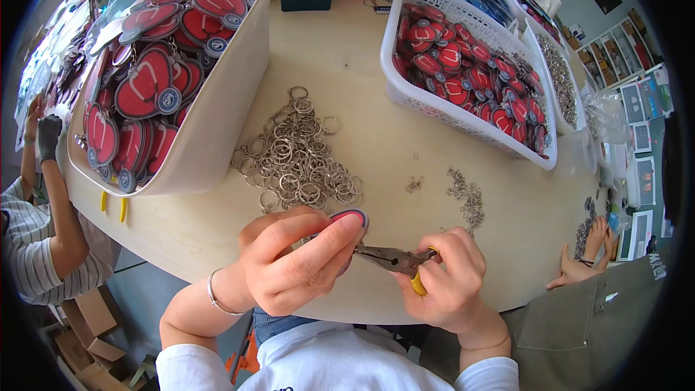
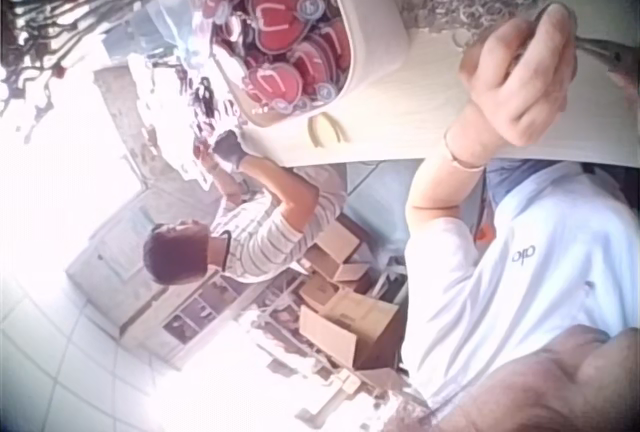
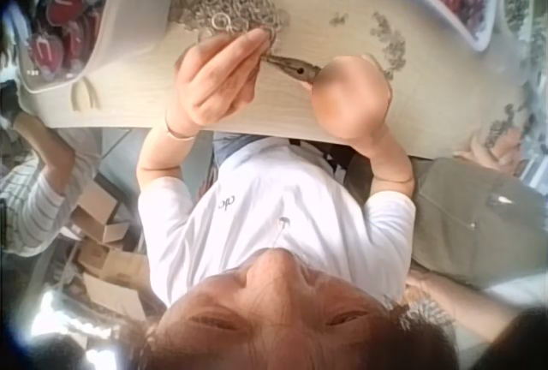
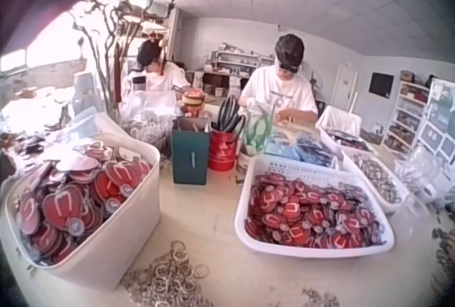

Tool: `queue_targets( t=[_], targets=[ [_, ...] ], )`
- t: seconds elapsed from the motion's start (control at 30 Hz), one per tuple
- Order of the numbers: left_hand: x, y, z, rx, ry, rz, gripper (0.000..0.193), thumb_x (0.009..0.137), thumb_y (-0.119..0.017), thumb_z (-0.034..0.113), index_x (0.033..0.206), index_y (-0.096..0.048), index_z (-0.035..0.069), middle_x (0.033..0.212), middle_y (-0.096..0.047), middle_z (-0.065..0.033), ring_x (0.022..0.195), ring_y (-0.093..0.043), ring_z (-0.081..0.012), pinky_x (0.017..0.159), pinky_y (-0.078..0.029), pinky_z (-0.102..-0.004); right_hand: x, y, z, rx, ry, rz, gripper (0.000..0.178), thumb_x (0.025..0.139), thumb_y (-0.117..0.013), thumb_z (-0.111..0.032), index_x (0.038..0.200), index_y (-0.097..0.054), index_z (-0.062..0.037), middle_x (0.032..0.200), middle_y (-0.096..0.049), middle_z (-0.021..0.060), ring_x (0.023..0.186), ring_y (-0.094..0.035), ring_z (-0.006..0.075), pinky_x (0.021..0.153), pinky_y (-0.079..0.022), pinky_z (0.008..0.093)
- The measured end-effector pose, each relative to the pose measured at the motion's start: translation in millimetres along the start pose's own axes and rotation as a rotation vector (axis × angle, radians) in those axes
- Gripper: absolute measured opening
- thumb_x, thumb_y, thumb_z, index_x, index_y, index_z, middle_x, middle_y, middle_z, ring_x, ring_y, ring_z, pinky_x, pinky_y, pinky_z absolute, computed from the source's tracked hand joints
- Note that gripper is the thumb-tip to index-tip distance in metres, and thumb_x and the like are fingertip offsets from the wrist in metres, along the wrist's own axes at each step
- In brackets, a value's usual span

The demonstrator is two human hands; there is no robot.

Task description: The person assembles heart-shaped keychains by attaching metal split rings and key rings to red acrylic charms using pliers. They repeatedly pick up a charm, open a split ring with pliers, link it to the charm and a key ring, and then close the ring. The finished keychains are placed into a white plastic basket on the table.

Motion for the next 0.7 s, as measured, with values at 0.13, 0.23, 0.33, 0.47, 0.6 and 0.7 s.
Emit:
queue_targets(
  t=[0.13, 0.23, 0.33, 0.47, 0.6, 0.7],
  targets=[
    [1.2, 0.4, -0.5, 0.016, -0.010, -0.006, 0.041, 0.055, -0.061, -0.008, 0.095, -0.067, -0.010, 0.110, -0.061, -0.0155, 0.084, -0.060, -0.0275, 0.064, -0.057, -0.0327, 2.8, -2.0, 1.0, 0.042, -0.009, 0.031, 0.025, 0.061, -0.079, -0.011, 0.062, -0.055, -0.0036, 0.082, -0.053, 0.0084, 0.062, -0.048, 0.0231, 0.052, -0.038, 0.0337],
    [1.4, -0.1, -1.2, -0.001, -0.026, 0.004, 0.042, 0.055, -0.060, -0.010, 0.096, -0.066, -0.011, 0.111, -0.061, -0.0161, 0.085, -0.060, -0.0271, 0.063, -0.058, -0.0343, 2.3, -0.2, -0.1, 0.082, -0.031, 0.013, 0.026, 0.062, -0.080, -0.012, 0.061, -0.055, -0.0038, 0.081, -0.053, 0.0079, 0.061, -0.047, 0.0227, 0.051, -0.037, 0.0334],
    [3.1, -3.9, -0.1, 0.072, 0.021, 0.114, 0.017, 0.060, -0.071, -0.003, 0.075, -0.069, 0.003, 0.100, -0.068, -0.0070, 0.080, -0.058, -0.0200, 0.056, -0.055, -0.0257, 2.2, 1.7, -1.6, 0.106, -0.045, -0.008, 0.027, 0.063, -0.080, -0.013, 0.061, -0.055, -0.0040, 0.080, -0.052, 0.0077, 0.060, -0.046, 0.0223, 0.051, -0.037, 0.0327],
    [3.6, -3.6, 0.8, 0.092, 0.000, 0.105, 0.017, 0.060, -0.071, -0.002, 0.076, -0.069, 0.004, 0.100, -0.067, -0.0063, 0.080, -0.058, -0.0208, 0.056, -0.055, -0.0261, 0.7, 4.2, -2.1, 0.099, -0.032, -0.016, 0.027, 0.062, -0.080, -0.012, 0.060, -0.054, -0.0041, 0.078, -0.052, 0.0078, 0.058, -0.046, 0.0219, 0.049, -0.036, 0.0320],
    [0.9, -2.7, 0.2, 0.076, -0.020, 0.111, 0.018, 0.060, -0.071, -0.002, 0.077, -0.069, 0.004, 0.100, -0.067, -0.0061, 0.081, -0.058, -0.0214, 0.056, -0.055, -0.0267, -2.3, 3.4, -2.0, 0.062, 0.001, 0.002, 0.026, 0.056, -0.078, -0.010, 0.059, -0.052, -0.0041, 0.077, -0.051, 0.0091, 0.057, -0.046, 0.0222, 0.046, -0.035, 0.0322],
    [1.4, 0.7, 0.0, -0.007, -0.022, 0.045, 0.027, 0.059, -0.065, -0.009, 0.086, -0.068, -0.003, 0.107, -0.063, -0.0107, 0.084, -0.059, -0.0244, 0.061, -0.059, -0.0324, -3.1, 5.0, 0.0, 0.008, 0.051, 0.008, 0.025, 0.051, -0.073, -0.010, 0.058, -0.050, -0.0035, 0.077, -0.050, 0.0105, 0.057, -0.046, 0.0230, 0.045, -0.035, 0.0323]
  ],
)
Point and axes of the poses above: each hand's wrist, its own x-axis towards the middle knuckle, its own y-axis out of the back of the hand, z = x × y, the point moved 3 cm from there along x, towards the middle knuckle
